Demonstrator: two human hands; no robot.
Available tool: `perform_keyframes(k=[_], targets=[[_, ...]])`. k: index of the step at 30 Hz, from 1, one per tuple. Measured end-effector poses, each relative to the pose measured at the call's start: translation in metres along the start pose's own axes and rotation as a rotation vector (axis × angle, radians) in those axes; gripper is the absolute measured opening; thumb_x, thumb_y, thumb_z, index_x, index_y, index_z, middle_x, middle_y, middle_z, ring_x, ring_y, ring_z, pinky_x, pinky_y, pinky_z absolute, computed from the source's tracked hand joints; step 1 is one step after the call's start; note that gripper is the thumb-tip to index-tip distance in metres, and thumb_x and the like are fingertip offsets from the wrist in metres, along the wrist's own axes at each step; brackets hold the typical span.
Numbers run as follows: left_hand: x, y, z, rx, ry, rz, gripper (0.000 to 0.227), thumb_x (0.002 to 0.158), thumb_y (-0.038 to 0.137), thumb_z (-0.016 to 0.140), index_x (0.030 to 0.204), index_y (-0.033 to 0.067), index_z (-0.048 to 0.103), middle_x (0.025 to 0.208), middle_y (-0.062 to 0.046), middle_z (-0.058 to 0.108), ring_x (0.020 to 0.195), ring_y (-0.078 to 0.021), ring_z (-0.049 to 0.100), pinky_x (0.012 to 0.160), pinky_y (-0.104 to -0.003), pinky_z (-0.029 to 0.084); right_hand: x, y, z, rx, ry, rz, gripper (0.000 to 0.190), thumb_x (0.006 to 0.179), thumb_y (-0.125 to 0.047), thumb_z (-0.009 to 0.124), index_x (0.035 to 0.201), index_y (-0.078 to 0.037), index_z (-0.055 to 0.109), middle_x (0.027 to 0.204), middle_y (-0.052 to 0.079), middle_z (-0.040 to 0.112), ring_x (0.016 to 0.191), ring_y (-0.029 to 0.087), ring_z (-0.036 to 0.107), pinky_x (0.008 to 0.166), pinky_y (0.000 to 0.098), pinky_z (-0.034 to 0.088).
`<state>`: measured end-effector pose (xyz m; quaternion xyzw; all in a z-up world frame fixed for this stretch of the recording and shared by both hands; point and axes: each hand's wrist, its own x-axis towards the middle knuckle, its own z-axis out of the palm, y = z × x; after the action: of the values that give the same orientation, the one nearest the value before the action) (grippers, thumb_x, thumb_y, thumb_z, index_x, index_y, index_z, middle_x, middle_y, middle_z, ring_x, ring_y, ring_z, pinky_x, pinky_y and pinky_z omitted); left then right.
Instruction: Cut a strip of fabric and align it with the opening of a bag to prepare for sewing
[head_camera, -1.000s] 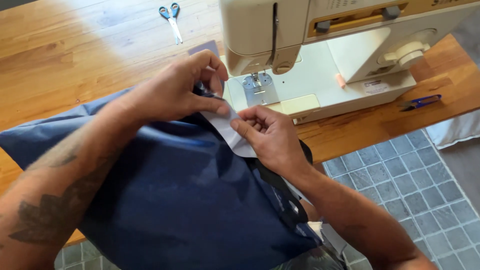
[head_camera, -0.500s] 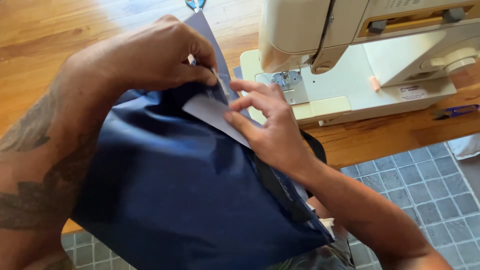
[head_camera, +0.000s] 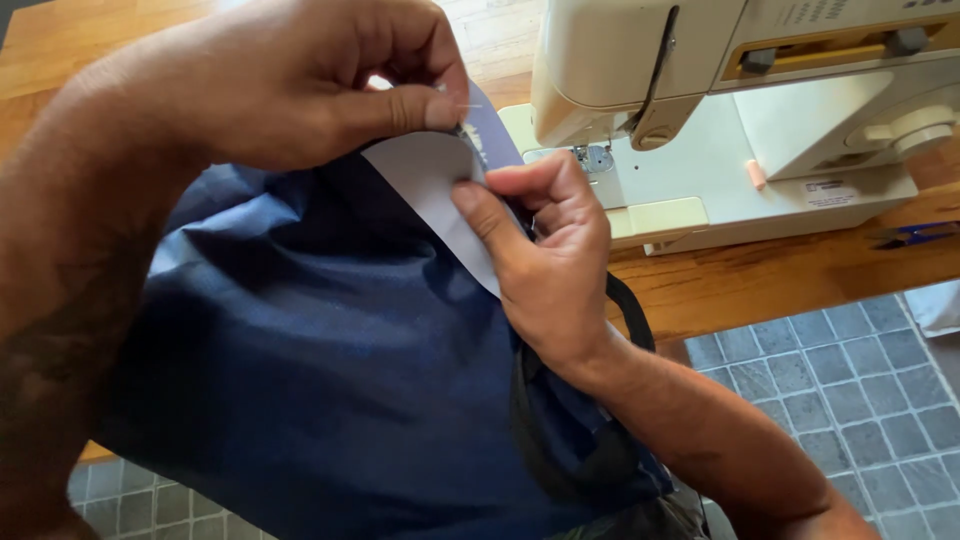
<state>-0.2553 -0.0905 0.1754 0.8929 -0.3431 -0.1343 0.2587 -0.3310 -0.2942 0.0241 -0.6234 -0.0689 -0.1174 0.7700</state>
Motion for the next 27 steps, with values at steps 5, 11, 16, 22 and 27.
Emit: perform_keyframes(k=[5, 11, 16, 22, 27], targets=[[-0.004, 0.025, -0.003, -0.097, -0.013, -0.151, 0.047, 0.098, 0.042, 0.079, 0.137, 0.0158, 0.081, 0.106, 0.004, 0.081, 0.087, -0.0091, 0.071, 0.073, -0.027, 0.057, -0.006, -0.002, -0.008, 0.119, -0.043, 0.025, 0.029, 0.107, -0.014, 0.087, 0.128, -0.01, 0.068, 0.092, 0.001, 0.078, 0.082, 0.005, 0.07, 0.078, 0.0213, 0.057], [-0.003, 0.03, -0.001, 0.04, 0.012, -0.077, 0.033, 0.098, 0.028, 0.094, 0.128, 0.0171, 0.086, 0.103, 0.006, 0.085, 0.084, -0.0087, 0.071, 0.079, -0.028, 0.059, -0.008, -0.001, -0.017, -0.001, -0.013, 0.017, 0.023, 0.102, -0.011, 0.092, 0.121, -0.005, 0.083, 0.1, 0.003, 0.085, 0.092, 0.007, 0.077, 0.088, 0.0209, 0.066], [-0.002, 0.042, -0.007, 0.127, -0.056, -0.185, 0.02, 0.107, 0.033, 0.083, 0.121, 0.0201, 0.089, 0.097, 0.008, 0.087, 0.079, -0.0097, 0.073, 0.071, -0.031, 0.056, -0.011, -0.003, -0.021, 0.001, 0.016, 0.036, 0.017, 0.101, -0.012, 0.093, 0.113, -0.007, 0.082, 0.092, -0.002, 0.08, 0.084, 0.004, 0.072, 0.081, 0.02, 0.063], [0.005, 0.027, 0.001, 0.097, -0.05, -0.026, 0.014, 0.113, 0.028, 0.079, 0.12, 0.0162, 0.081, 0.094, 0.005, 0.08, 0.075, -0.0109, 0.066, 0.062, -0.032, 0.052, -0.009, -0.005, -0.042, -0.049, -0.053, 0.009, 0.02, 0.102, -0.016, 0.091, 0.117, -0.006, 0.082, 0.095, 0.001, 0.082, 0.086, 0.006, 0.073, 0.081, 0.0223, 0.065], [0.008, -0.002, 0.009, 0.059, 0.056, -0.09, 0.017, 0.115, 0.028, 0.08, 0.127, 0.0156, 0.078, 0.093, 0.005, 0.072, 0.078, -0.011, 0.058, 0.067, -0.032, 0.045, -0.003, 0.009, -0.09, -0.419, -0.367, -0.029, 0.023, 0.108, -0.028, 0.085, 0.093, -0.012, 0.079, 0.091, -0.004, 0.062, 0.086, 0.012, 0.057, 0.08, 0.0303, 0.044]])
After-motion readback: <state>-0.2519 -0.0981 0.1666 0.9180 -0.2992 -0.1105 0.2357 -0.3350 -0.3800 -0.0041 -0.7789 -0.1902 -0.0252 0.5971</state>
